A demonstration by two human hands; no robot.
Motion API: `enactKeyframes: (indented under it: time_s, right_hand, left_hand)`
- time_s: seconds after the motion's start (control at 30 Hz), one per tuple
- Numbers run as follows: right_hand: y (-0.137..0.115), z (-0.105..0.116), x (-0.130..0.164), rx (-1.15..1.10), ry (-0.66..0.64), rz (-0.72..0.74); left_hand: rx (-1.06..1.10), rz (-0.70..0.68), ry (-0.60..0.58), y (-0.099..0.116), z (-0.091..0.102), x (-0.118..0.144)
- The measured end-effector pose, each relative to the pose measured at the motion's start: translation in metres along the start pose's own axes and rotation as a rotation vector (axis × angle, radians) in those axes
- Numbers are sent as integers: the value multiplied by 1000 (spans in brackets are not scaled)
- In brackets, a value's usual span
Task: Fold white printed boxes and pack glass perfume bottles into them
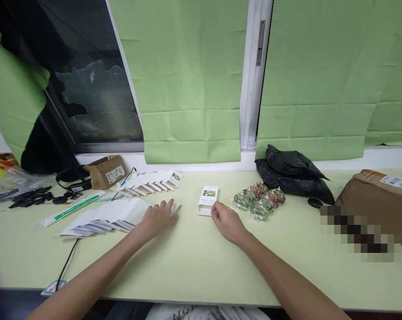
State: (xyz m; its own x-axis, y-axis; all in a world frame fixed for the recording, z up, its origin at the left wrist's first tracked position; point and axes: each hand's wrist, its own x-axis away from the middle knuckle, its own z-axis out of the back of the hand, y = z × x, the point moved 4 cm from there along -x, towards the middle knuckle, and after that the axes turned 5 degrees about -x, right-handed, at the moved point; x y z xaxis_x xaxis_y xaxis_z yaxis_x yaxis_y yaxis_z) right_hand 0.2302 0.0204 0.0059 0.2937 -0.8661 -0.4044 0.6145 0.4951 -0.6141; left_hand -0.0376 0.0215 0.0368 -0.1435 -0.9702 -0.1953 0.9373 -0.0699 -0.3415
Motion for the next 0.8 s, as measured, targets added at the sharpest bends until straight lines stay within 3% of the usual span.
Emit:
enactKeyframes:
  time_s: [0.2,0.33,0.43,0.63,0.8]
  right_hand:
    - [1,0,-1,-22,-12,21]
    - [0,0,0,-13,-6,39]
    - [1,1,-1,-18,6,63]
    - [16,-3,-10,31,54,129]
    - [21,-7,-14,23,26,164]
  left_hand:
    - [-45,74,-9,-10,3,-24]
    - [-48,17,59,-9,0,-24]
    - [125,-77,151,3,1,-22]
    - [620,-538,170,48,0,-31]
    - [733,-569,223,63,-14,-36]
